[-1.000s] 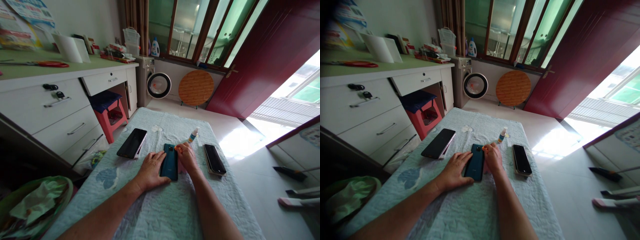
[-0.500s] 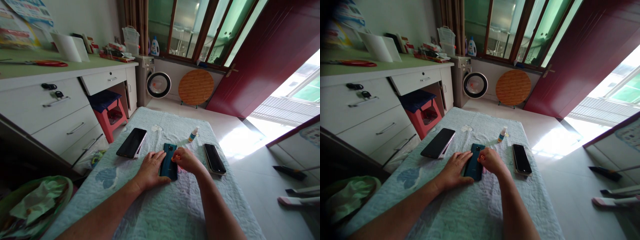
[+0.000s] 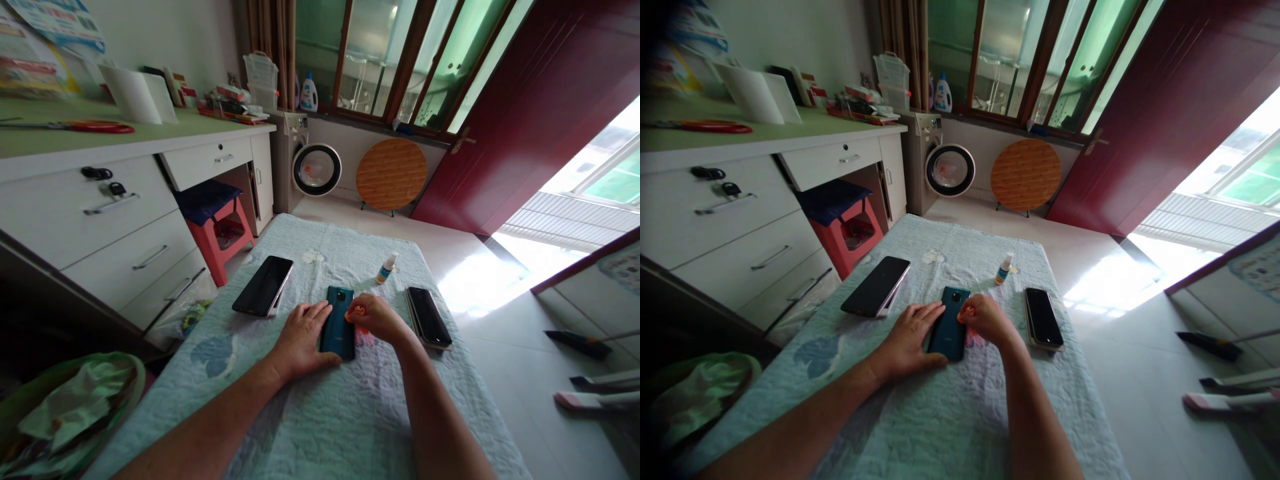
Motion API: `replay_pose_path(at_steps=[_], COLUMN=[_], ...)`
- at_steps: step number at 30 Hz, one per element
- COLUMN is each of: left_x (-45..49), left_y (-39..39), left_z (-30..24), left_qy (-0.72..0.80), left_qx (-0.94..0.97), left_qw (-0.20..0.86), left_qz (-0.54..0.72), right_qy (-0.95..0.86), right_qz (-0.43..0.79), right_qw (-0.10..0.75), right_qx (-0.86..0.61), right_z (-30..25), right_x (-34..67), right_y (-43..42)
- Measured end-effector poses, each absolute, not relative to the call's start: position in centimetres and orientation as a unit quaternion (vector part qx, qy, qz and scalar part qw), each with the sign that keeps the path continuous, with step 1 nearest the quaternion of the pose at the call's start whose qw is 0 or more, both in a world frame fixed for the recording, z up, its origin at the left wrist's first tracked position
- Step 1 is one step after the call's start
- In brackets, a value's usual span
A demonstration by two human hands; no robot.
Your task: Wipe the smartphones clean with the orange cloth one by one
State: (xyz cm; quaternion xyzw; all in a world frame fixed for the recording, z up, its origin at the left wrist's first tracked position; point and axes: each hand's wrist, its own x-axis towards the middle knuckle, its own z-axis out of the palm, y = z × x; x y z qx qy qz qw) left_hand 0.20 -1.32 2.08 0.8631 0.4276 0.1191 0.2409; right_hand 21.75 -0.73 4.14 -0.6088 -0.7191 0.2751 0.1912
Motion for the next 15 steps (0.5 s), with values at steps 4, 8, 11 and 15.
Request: replay_pose_path(at_steps=[4, 8, 11, 15], left_x=[0.2, 0.2, 0.2, 0.3], left_y=[-1.3, -1.3, -1.3, -1.4], left_z=[1.7, 1.4, 1.5, 1.8], left_qy=[0.430, 0.430, 0.430, 0.428], left_qx=[0.863, 0.863, 0.864, 0.866], left_qw=[0.233, 0.228, 0.226, 0.224], left_qz=[0.126, 0.134, 0.134, 0.130], right_qy=[-0.688, -0.643, -0.622, -0.603], right_qz=[0.196, 0.143, 0.113, 0.079], right_qw=[0.260, 0.313, 0.338, 0.354], right_qx=[-0.649, -0.684, -0.697, -0.710], right_z=[2.4, 0.8, 0.1, -0.2], right_x=[21.5, 21.1, 20.8, 20.4], right_y=[0.2, 1.1, 1.5, 1.8])
